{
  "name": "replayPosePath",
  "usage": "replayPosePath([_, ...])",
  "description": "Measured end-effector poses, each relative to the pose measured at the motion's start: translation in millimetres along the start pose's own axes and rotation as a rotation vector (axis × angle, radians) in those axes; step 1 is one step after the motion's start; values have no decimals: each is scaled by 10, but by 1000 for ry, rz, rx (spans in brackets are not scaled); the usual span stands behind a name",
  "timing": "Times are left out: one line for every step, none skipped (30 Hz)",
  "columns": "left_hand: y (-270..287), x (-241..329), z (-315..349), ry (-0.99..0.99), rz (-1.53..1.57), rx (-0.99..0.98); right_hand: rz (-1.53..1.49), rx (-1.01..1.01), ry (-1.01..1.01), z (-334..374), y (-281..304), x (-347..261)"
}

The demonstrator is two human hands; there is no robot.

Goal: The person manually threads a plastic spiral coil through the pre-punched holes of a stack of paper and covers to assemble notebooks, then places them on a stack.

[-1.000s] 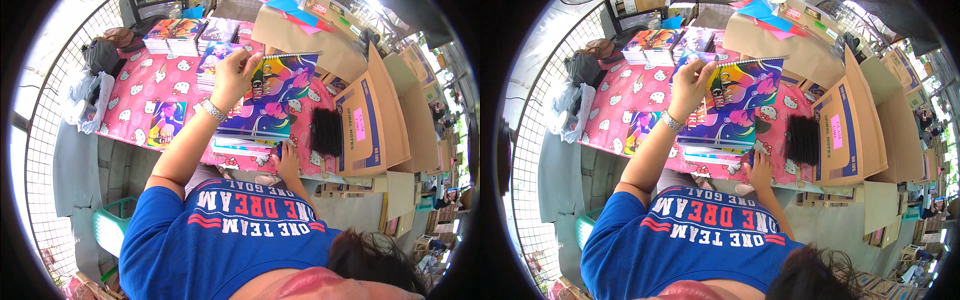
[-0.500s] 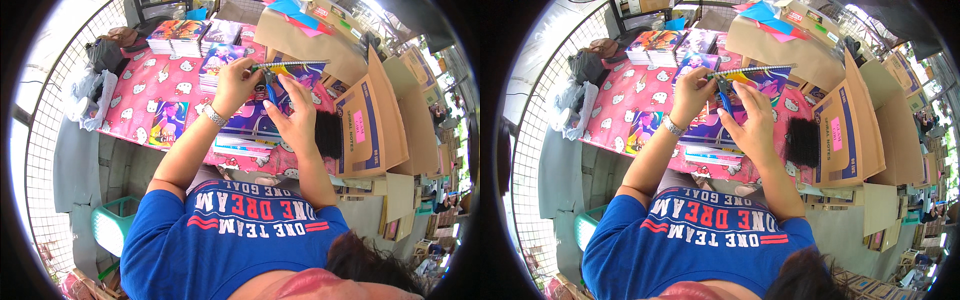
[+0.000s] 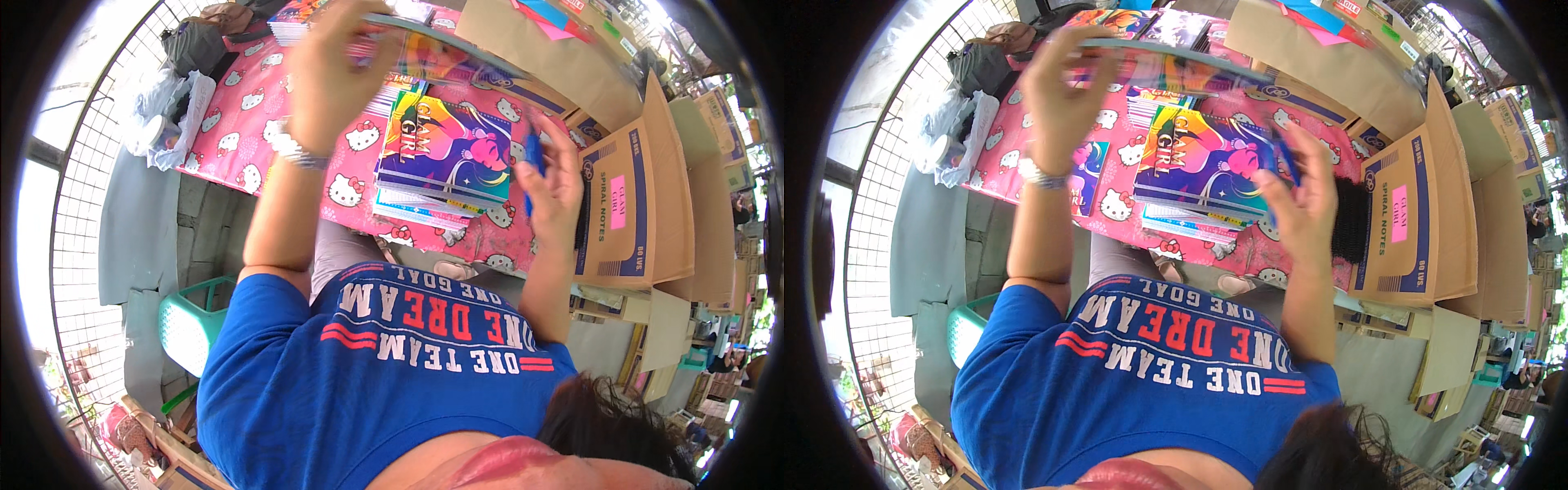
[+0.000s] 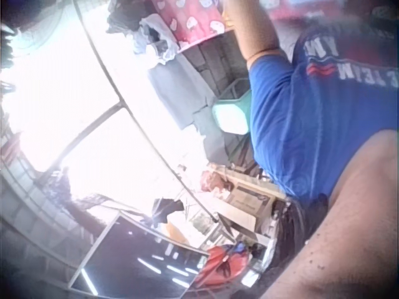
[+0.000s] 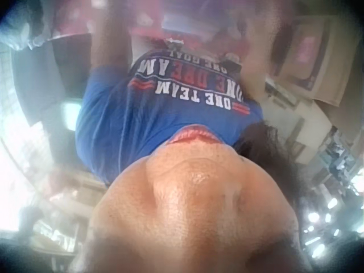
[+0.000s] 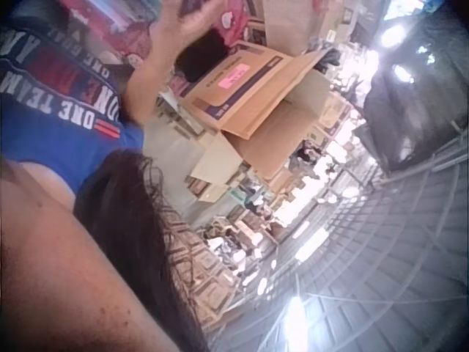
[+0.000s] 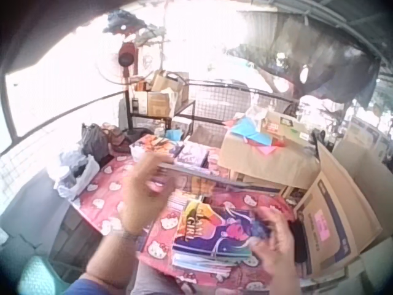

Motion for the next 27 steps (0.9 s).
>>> replayPosePath([203, 3, -90, 49, -43, -40, 39, 86, -20, 25, 187, 119])
replayPosePath([327, -43, -159, -64, -176, -95, 122, 114, -113, 86, 403, 378])
replayPosePath([417, -101, -207, -177, -312, -147, 204, 140, -207, 188, 640, 715])
replayPosePath([402, -277, -192, -128, -424, -243, 285, 165, -302, 315, 817, 1056])
replayPosePath([334, -498, -129, -123, -541, -327, 420, 146, -293, 468, 880, 1302])
replayPosePath([241, -783, -3, -117, -664, -411, 565, 64, -506, 636, 883, 1510])
replayPosePath([124, -1175, 173, 58, -662, -563, 652, -14, -464, 846, 935, 1897])
replayPosePath([26, -1605, 454, 190, -648, -689, 693, -57, -527, 997, 828, 2078])
replayPosePath([-58, -1998, 752, 382, -590, -790, 700, -75, -534, 1115, 666, 2121])
replayPosePath([-195, -2093, 944, 354, -586, -866, 829, -157, -404, 1214, 600, 2236])
replayPosePath([-272, -2076, 1035, 292, -688, -939, 957, -246, -257, 1198, 499, 2248])
replayPosePath([-358, -2074, 1013, 272, -600, -911, 931, -187, -309, 1144, 597, 2282])
replayPosePath([-467, -2064, 993, 253, -515, -882, 902, -132, -359, 1032, 731, 2320])
replayPosePath([-604, -1977, 856, 219, -383, -776, 874, -90, -413, 917, 851, 2350])
replayPosePath([-797, -1800, 660, 180, -243, -674, 980, 14, -375, 789, 1138, 2449])
replayPosePath([-1062, -1492, 473, 137, -76, -672, 1086, 134, -345, 703, 1425, 2561])
replayPosePath([-1268, -1210, 371, 106, 75, -658, 1200, 242, -300, 612, 1507, 2549])
replayPosePath([-1508, -1051, 446, 138, 160, -782, 1309, 353, -241, 528, 1556, 2489])
replayPosePath([-1721, -912, 527, 166, 244, -903, 1414, 287, -280, 486, 1540, 2517])
replayPosePath([-1923, -751, 599, 76, 117, -1049, 1518, 229, -325, 461, 1525, 2567])
replayPosePath([-2059, -670, 696, -15, -16, -1189, 1621, 166, -373, 459, 1528, 2648])
replayPosePath([-2136, -699, 737, -42, -50, -1195, 1644, 114, -352, 436, 1515, 2716])
replayPosePath([-2228, -776, 816, -66, -85, -1200, 1686, 91, -329, 405, 1514, 2779])
replayPosePath([-2290, -767, 855, -92, -112, -1213, 1730, 67, -319, 411, 1533, 2840])
replayPosePath([-2317, -797, 859, -36, -42, -1210, 1775, 41, -308, 413, 1567, 2891])
replayPosePath([-2267, -839, 831, 28, 20, -1202, 1741, 70, -297, 365, 1562, 2873])
replayPosePath([-2240, -856, 819, 93, 82, -1192, 1632, 123, -380, 367, 1621, 2854])
Point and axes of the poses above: each hand's wrist, its own z-axis away from the middle knuckle, its own y-axis out of the back of the hand, x = y × z, the point moved 5 cm from there along -z, towards the middle knuckle, and after that the axes turned 1 degree about x, right-handed, at the moved point
